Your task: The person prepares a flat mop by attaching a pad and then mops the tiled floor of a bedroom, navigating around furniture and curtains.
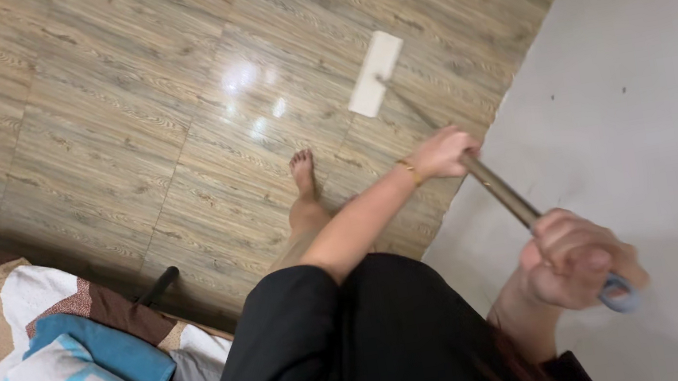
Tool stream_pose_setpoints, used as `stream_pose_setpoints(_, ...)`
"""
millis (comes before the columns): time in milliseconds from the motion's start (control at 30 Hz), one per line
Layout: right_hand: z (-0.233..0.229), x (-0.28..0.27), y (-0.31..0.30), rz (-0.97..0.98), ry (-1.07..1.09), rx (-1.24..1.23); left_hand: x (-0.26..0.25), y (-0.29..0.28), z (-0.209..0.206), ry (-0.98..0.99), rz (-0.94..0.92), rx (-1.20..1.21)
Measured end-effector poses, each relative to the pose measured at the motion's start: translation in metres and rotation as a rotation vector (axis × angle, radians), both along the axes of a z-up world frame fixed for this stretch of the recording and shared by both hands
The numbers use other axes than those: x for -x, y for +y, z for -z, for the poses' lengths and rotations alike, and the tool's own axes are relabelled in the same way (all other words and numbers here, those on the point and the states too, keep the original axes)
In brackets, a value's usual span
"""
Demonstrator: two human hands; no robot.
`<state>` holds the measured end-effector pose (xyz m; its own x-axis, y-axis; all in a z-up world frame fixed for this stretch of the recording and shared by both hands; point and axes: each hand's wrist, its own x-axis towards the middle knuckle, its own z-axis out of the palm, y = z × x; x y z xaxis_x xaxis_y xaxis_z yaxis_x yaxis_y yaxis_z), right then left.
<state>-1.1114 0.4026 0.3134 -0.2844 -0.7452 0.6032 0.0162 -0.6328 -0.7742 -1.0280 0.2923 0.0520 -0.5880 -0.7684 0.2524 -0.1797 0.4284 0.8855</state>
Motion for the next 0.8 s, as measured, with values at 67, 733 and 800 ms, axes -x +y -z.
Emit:
stream_pose_setpoints(67,0.009,-0.017,-0.015,-0.061,-0.064,-0.016,-0.035,-0.013,0.008,-0.036,-0.083,0.045)
stream_pose_setpoints(733,0.053,-0.23,-0.322,-0.569,-0.146,0.019,-0.316,-0.267,0.037,0.019,-0.565,-0.045)
stream_pose_setpoints(800,0.028,-0.237,-0.345,-0.626,-0.094,0.036,-0.321,-0.279,0.029,-0.022,-0.529,-0.029)
